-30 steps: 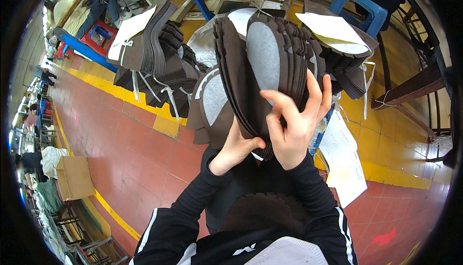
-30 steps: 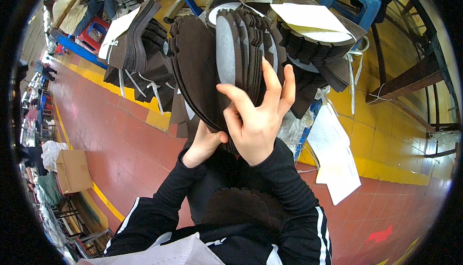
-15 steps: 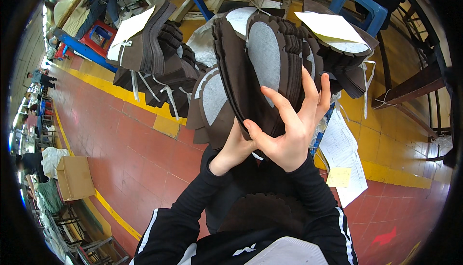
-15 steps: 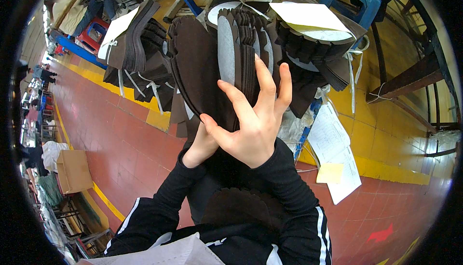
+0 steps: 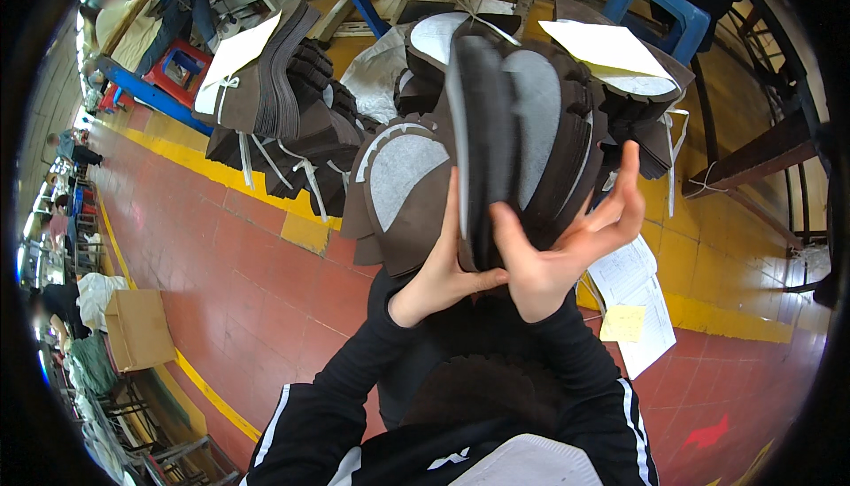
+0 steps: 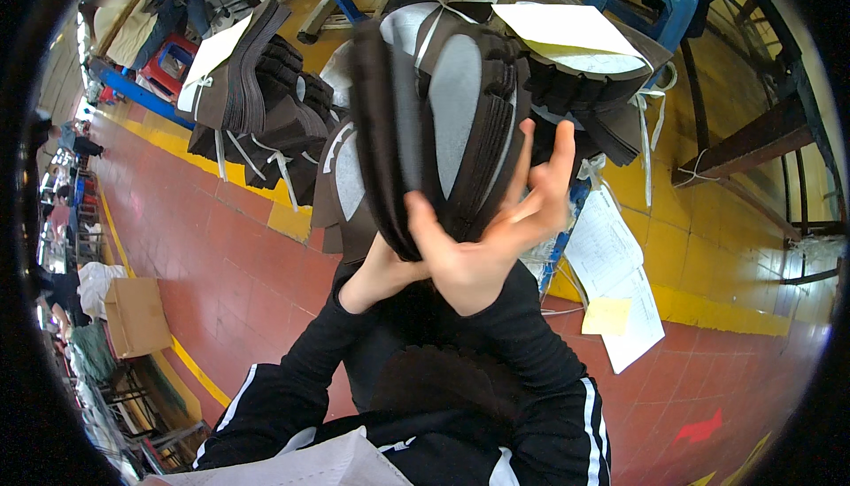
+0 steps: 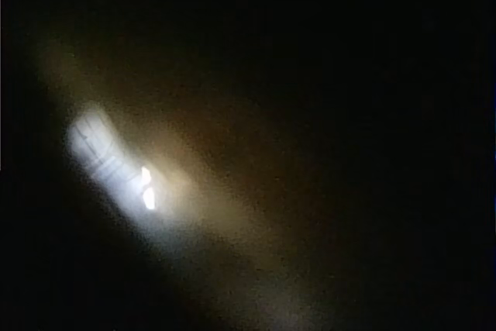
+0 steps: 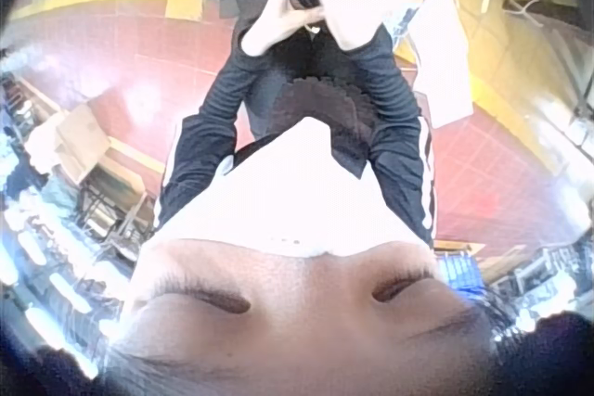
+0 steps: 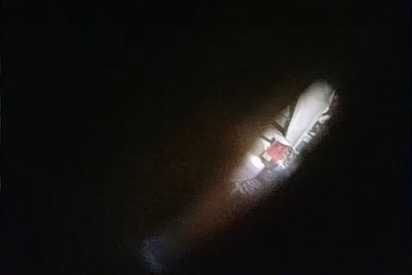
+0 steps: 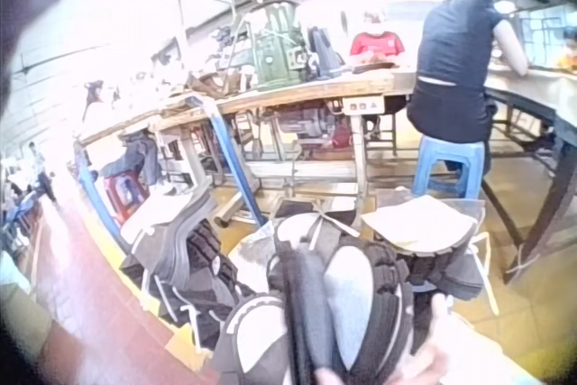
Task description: The person inspects brown shoe parts, ties them with white string, writes on yellow sticky notes, and stacks the parts. The person also writes on a clipboard and handles a stack of shoe parts.
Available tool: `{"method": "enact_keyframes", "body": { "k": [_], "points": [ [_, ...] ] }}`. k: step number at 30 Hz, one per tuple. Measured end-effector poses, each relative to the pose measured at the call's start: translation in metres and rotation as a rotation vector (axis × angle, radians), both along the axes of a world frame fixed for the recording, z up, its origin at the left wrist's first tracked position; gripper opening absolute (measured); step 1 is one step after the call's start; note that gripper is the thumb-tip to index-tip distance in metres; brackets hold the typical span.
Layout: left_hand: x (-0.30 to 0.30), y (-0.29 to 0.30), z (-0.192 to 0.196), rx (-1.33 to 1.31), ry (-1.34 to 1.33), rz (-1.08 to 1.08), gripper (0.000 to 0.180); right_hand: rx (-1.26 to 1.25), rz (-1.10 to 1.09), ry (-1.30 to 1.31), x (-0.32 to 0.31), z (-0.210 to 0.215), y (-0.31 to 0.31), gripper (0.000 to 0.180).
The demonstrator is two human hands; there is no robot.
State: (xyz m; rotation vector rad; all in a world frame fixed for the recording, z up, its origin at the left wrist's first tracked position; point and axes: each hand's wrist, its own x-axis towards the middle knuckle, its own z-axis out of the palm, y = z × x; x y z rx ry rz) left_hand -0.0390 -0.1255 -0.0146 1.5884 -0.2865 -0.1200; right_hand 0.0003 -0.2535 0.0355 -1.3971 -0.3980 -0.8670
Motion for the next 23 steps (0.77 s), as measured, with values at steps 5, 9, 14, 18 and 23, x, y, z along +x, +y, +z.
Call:
{"method": "enact_keyframes", "body": {
  "k": [5,9,14,18,23],
  "points": [
    [0.003,-0.002,0.011,0.17,-0.147,-0.094,0.125,-0.338,-0.022,0.39,-0.006,0.006,-0.017,0.077],
    [0.004,-0.002,0.022,0.208,-0.102,-0.205,0.112,-0.155,0.082,0.56,-0.016,0.0,-0.043,0.062],
    [-0.012,0.005,0.031,-0.433,0.362,-0.345,0.077,0.198,0.007,0.606,-0.043,0.013,-0.114,0.059],
    [-0.022,0.047,0.012,-0.898,0.268,-0.328,0.06,-0.017,-0.185,0.725,-0.081,-0.002,-0.181,0.063],
    [-0.05,0.102,-0.008,-1.09,0.306,-0.523,0.058,-0.812,-0.323,0.908,-0.089,-0.012,-0.182,0.064]
  ]
}}
